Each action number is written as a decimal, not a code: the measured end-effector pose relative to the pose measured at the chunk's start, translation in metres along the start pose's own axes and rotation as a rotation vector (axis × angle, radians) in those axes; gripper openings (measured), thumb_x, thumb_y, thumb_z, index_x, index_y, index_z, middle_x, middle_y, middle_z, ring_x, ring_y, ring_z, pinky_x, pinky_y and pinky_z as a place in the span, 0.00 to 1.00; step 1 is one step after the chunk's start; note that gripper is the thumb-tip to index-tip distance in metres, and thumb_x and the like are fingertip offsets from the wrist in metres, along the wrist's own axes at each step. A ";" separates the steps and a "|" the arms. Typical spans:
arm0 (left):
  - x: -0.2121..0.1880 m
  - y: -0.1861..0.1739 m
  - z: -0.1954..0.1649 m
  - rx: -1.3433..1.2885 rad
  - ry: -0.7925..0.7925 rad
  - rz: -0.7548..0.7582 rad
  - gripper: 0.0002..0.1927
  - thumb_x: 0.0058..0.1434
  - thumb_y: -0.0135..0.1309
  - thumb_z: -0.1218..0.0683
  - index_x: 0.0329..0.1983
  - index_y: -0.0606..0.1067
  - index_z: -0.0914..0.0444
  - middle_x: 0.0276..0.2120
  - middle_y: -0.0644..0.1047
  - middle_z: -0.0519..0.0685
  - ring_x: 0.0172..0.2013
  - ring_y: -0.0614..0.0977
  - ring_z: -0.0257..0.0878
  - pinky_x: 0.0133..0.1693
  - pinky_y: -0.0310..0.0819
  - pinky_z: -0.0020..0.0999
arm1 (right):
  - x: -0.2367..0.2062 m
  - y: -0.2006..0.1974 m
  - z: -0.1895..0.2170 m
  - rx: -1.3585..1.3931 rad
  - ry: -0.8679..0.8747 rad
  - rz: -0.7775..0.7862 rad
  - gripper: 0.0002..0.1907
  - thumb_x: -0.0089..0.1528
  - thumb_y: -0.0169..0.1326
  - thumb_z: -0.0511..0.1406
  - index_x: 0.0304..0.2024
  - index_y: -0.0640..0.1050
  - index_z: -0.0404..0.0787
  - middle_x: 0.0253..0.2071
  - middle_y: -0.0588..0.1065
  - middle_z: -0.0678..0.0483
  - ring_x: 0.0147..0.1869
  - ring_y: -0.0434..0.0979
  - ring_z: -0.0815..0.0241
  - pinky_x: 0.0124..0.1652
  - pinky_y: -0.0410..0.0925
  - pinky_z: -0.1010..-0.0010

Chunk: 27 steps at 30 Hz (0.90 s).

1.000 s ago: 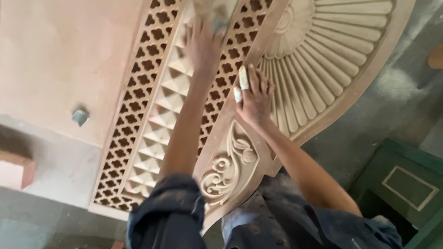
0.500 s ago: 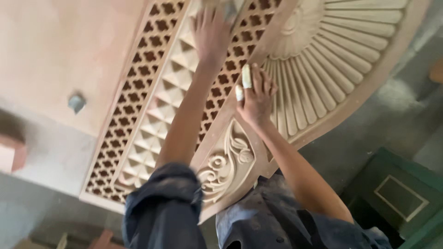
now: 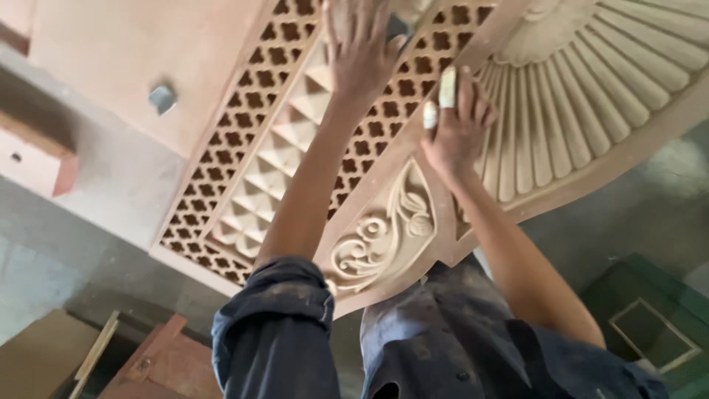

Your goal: The person uses a sanding block to smooth the surface of a large, intricately carved wooden panel. They systematically rub the sanding block over the raised geometric and floral patterns, moving across different sections of the panel.

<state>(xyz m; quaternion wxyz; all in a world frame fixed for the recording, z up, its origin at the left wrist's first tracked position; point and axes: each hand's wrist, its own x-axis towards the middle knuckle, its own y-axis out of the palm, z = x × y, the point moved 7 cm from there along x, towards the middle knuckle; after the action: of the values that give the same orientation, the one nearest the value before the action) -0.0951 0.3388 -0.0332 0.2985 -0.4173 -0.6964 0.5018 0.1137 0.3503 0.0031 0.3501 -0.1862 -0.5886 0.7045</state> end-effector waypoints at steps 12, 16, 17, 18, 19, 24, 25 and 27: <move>-0.157 -0.046 0.066 -0.140 -0.296 0.384 0.28 0.74 0.50 0.52 0.75 0.58 0.45 0.76 0.56 0.46 0.76 0.48 0.52 0.68 0.37 0.73 | 0.000 0.010 -0.002 -0.059 -0.065 -0.028 0.27 0.74 0.47 0.40 0.73 0.66 0.33 0.75 0.58 0.39 0.75 0.58 0.39 0.68 0.51 0.43; -0.088 -0.017 0.045 -0.004 0.050 0.112 0.37 0.73 0.51 0.55 0.81 0.50 0.56 0.79 0.51 0.49 0.78 0.46 0.46 0.75 0.33 0.58 | 0.002 0.007 0.004 -0.098 -0.081 -0.054 0.27 0.75 0.46 0.44 0.71 0.65 0.37 0.74 0.58 0.40 0.73 0.57 0.36 0.69 0.49 0.40; -0.095 -0.018 0.050 -0.023 0.050 0.095 0.36 0.74 0.51 0.53 0.80 0.50 0.57 0.78 0.52 0.51 0.77 0.47 0.47 0.74 0.33 0.59 | 0.001 0.007 0.006 -0.099 -0.078 -0.051 0.26 0.76 0.46 0.46 0.71 0.65 0.37 0.75 0.58 0.40 0.74 0.57 0.36 0.69 0.48 0.39; -0.115 -0.027 0.058 -0.055 0.056 0.072 0.35 0.76 0.51 0.51 0.79 0.50 0.58 0.78 0.53 0.52 0.77 0.47 0.48 0.74 0.33 0.60 | 0.000 0.007 0.008 -0.058 -0.077 -0.032 0.27 0.77 0.44 0.45 0.72 0.64 0.36 0.75 0.58 0.40 0.74 0.58 0.36 0.69 0.49 0.40; -0.129 -0.037 0.061 -0.088 0.073 0.042 0.34 0.77 0.51 0.48 0.78 0.50 0.60 0.77 0.53 0.53 0.76 0.47 0.49 0.73 0.33 0.60 | 0.000 0.008 0.008 -0.024 -0.071 -0.022 0.27 0.78 0.42 0.44 0.74 0.64 0.34 0.75 0.58 0.40 0.75 0.58 0.37 0.69 0.50 0.41; -0.265 -0.082 0.115 -0.042 -0.318 0.464 0.38 0.70 0.47 0.41 0.77 0.50 0.59 0.75 0.50 0.54 0.75 0.48 0.54 0.72 0.29 0.60 | -0.001 0.006 0.009 -0.037 -0.094 -0.035 0.26 0.79 0.41 0.43 0.74 0.63 0.34 0.75 0.58 0.40 0.74 0.58 0.37 0.68 0.51 0.42; -0.261 -0.094 0.110 0.002 -0.207 0.270 0.38 0.73 0.47 0.43 0.76 0.50 0.66 0.75 0.50 0.60 0.74 0.48 0.58 0.70 0.31 0.61 | 0.000 0.005 0.009 -0.058 -0.099 -0.062 0.26 0.78 0.41 0.43 0.73 0.63 0.35 0.74 0.58 0.40 0.74 0.59 0.37 0.67 0.51 0.42; -0.246 -0.079 0.107 0.021 -0.152 0.278 0.37 0.75 0.46 0.43 0.78 0.49 0.65 0.77 0.48 0.60 0.76 0.46 0.58 0.72 0.28 0.60 | 0.001 0.004 0.007 -0.073 -0.090 -0.084 0.26 0.77 0.41 0.42 0.73 0.63 0.35 0.74 0.58 0.40 0.74 0.59 0.37 0.68 0.51 0.41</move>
<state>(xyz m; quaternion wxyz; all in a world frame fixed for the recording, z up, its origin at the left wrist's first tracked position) -0.0898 0.0623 0.0085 0.1769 -0.4675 -0.6473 0.5755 0.1073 0.3460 0.0011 0.3453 -0.1420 -0.6363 0.6750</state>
